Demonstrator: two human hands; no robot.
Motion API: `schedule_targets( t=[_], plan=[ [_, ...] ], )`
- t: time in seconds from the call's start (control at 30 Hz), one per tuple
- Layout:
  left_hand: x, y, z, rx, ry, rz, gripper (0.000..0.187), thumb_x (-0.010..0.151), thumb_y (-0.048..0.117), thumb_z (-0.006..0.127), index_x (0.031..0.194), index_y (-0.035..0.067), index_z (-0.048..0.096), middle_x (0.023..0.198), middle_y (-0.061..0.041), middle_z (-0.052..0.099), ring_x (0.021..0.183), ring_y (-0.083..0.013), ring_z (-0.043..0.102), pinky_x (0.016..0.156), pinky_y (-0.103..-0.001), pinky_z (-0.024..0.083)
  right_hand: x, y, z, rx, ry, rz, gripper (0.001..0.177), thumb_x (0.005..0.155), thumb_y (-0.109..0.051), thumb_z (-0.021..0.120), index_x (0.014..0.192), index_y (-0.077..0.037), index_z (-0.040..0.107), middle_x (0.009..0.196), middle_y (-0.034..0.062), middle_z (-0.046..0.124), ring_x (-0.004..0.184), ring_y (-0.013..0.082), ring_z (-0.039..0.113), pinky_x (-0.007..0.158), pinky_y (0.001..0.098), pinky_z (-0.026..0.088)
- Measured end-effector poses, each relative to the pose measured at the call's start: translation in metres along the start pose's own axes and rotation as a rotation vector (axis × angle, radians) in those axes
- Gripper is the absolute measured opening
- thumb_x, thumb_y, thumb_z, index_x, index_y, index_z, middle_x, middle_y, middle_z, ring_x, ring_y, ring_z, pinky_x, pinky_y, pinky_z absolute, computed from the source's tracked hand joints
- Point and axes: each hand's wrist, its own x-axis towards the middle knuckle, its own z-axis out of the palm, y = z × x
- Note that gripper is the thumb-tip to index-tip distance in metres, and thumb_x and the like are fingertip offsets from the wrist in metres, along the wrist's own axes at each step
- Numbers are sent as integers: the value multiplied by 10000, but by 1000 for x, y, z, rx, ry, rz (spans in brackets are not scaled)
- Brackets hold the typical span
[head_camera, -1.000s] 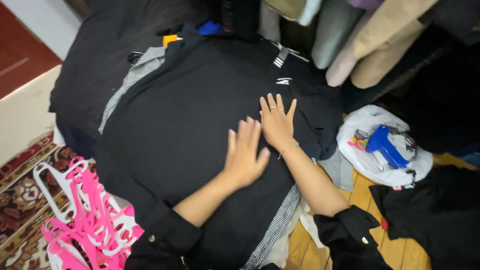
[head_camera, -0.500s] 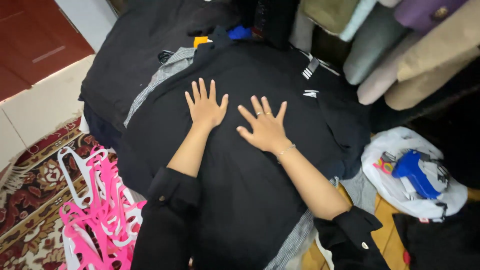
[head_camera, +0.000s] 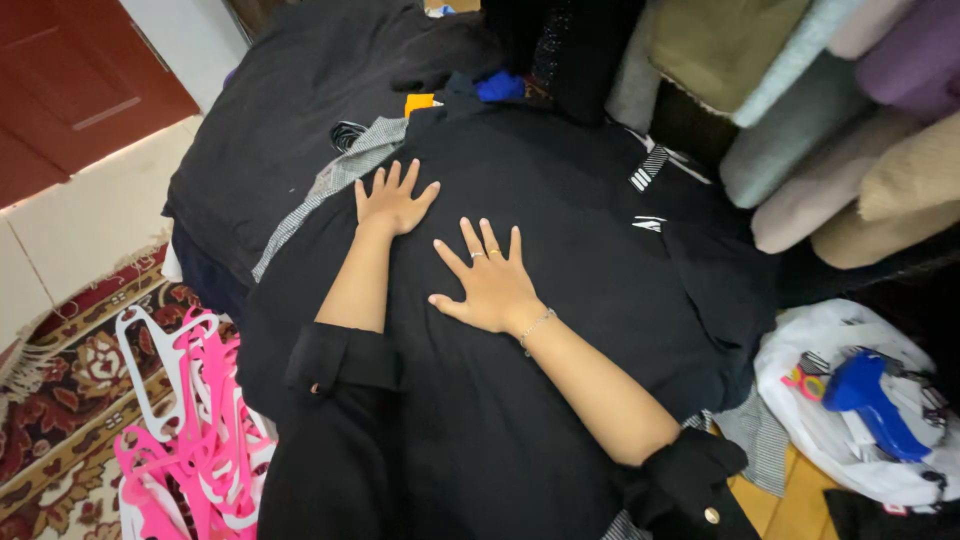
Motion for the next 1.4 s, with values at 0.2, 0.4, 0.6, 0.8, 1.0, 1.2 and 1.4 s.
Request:
schedule_targets(
  t=[0.2, 0.4, 0.6, 0.8, 1.0, 1.2, 1.4],
  plan=[
    [-2, -4, -3, -28, -9, 31, 766, 1011, 737, 64, 1650, 313, 67, 1719, -57, 90, 1579, -275, 28, 1223, -616, -16, -2, -6, -9, -5, -40, 11, 808, 949, -669, 377, 1628, -275, 187, 1697, 187, 69, 1561, 397, 49, 1183, 702, -16],
    [-57, 8, -5, -51, 247, 76, 619, 1090, 528, 209, 1615, 221, 325, 1672, -100, 284, 1566, -254, 170, 1250, -539, 56, 2, -6, 0, -43, -46, 45, 824, 919, -729, 362, 1607, -286, 264, 1698, 153, 112, 1561, 368, 89, 1179, 708, -14],
    [-123, 4, -19, 56, 147, -121, 688, 1051, 616, 178, 1644, 268, 190, 1720, -71, 102, 1582, -292, 2, 1239, -576, -43, 12, -69, 14, 49, -48, 275, 759, 924, -347, 384, 1588, -16, 223, 1668, 274, 66, 1557, 403, -11, 1149, 706, -175],
    [-158, -71, -22, -292, 78, -320, 654, 1050, 659, 212, 1633, 416, 43, 1722, -9, -3, 1566, -368, -14, 1175, -736, 64, -24, -79, 22, 54, 272, -118, 648, 1023, -386, 409, 1558, -22, 358, 1625, 284, 260, 1520, 472, 171, 1159, 725, 12],
    [-136, -106, 11, -403, 106, -299, 685, 1057, 668, 224, 1640, 389, -4, 1723, -23, -23, 1565, -369, -33, 1130, -780, 80, -24, -98, 52, 24, 254, -417, 881, 903, -655, 499, 1582, -122, 326, 1649, 250, 219, 1527, 470, 131, 1165, 708, 60],
    [-131, -115, 15, -502, 105, -254, 707, 1045, 683, 262, 1637, 402, -3, 1723, -15, -33, 1566, -357, -43, 1130, -778, 56, -25, -103, 57, 17, 241, -421, 853, 913, -664, 460, 1591, -170, 306, 1666, 199, 195, 1534, 450, 102, 1178, 696, 42],
    [-136, -112, 15, -516, 166, -267, 695, 1055, 664, 295, 1646, 377, 69, 1724, -20, 30, 1574, -309, -4, 1158, -728, 64, -16, -100, 75, -29, 286, -407, 813, 905, -700, 439, 1585, -272, 322, 1680, 132, 202, 1541, 417, 125, 1182, 688, 65]
  ],
)
